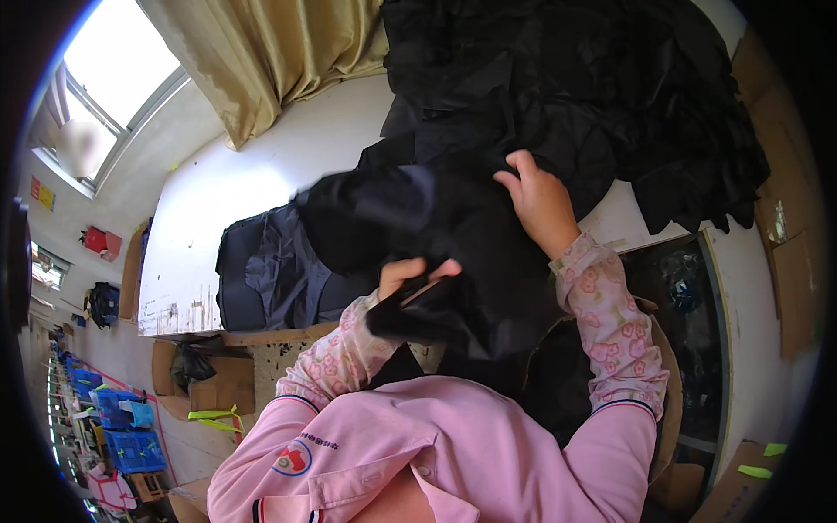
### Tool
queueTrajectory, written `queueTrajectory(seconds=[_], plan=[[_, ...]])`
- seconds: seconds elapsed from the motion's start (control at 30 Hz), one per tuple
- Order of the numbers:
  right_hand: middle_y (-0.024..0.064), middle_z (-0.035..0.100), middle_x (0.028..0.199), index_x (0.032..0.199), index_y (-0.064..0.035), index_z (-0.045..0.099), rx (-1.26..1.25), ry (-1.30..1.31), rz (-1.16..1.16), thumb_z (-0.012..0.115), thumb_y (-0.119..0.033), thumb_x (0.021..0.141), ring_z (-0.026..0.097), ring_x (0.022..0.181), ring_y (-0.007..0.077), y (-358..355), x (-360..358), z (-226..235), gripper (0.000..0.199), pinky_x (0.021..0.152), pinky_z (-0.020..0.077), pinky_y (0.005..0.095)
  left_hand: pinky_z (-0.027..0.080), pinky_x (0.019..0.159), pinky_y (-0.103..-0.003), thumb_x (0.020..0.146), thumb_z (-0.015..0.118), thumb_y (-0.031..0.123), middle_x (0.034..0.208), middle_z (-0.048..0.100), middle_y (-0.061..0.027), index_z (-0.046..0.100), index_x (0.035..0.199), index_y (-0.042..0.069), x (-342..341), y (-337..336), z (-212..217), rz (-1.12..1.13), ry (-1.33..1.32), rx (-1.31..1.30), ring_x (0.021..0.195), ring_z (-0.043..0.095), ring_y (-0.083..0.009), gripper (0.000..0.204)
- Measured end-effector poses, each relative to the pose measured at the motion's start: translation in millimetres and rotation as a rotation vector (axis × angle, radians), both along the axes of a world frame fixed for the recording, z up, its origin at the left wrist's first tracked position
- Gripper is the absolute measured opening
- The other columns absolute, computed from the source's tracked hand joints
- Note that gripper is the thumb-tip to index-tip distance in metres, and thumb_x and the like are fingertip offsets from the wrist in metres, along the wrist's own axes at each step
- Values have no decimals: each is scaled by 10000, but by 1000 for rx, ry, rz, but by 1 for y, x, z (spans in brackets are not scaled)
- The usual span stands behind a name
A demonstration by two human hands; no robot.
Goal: The recorder is inspecting and folding black fabric components, likely pieces of sports or outdoor equipment, on a white workbench.
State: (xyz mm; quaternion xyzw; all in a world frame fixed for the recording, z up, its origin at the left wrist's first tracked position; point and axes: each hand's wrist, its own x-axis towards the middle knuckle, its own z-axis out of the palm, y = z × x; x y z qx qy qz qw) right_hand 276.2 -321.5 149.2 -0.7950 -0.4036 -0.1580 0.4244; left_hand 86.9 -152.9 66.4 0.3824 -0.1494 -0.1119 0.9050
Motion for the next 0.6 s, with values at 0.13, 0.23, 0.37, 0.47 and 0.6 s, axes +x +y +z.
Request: queueTrajectory(seconds=[0.13, 0.23, 0.37, 0.47, 0.6], plan=[[203, 634, 787, 950, -22, 554, -198, -15, -222, 662, -194, 862, 613, 724, 386, -42, 55, -81, 222, 617, 486, 395, 472, 945, -343, 895, 402, 664, 1178, 622, -165, 559, 1200, -76, 5, 5, 46, -440, -703, -584, 1069, 608, -260, 816], [126, 650, 793, 999, -23, 587, -33, 136, -273, 655, -188, 879, 631, 720, 236, -85, 92, -64, 215, 667, 488, 305, 426, 961, -318, 953, 455, 522, 1199, 613, -132, 557, 1229, -40, -56, 97, 46, 287, 27, 22, 1070, 588, -206, 634], [-35, 609, 941, 1107, 0, 599, 372, 464, 40, 604, -142, 929, 540, 881, 42, -101, 80, 29, 228, 820, 427, 197, 406, 967, -295, 974, 531, 312, 1199, 608, -102, 565, 1227, -13, -52, 132, 40, 440, 315, 633, 1057, 567, -153, 413], [-19, 618, 959, 1142, 0, 588, 415, 450, 295, 589, -91, 929, 553, 895, 44, -89, 46, 97, 231, 824, 432, 189, 400, 961, -274, 941, 588, 169, 1093, 609, -33, 533, 1238, 11, -26, 144, 54, 690, 124, 820, 1044, 552, -122, 341], [11, 643, 918, 1115, 5, 598, 161, 143, 465, 587, -82, 918, 587, 831, 72, -48, 14, 141, 216, 756, 462, 213, 280, 1088, -411, 813, 719, 179, 1402, 393, -160, 441, 1336, 71, 7, 107, 145, 1164, -552, 1467, 1309, 390, -312, 602]])
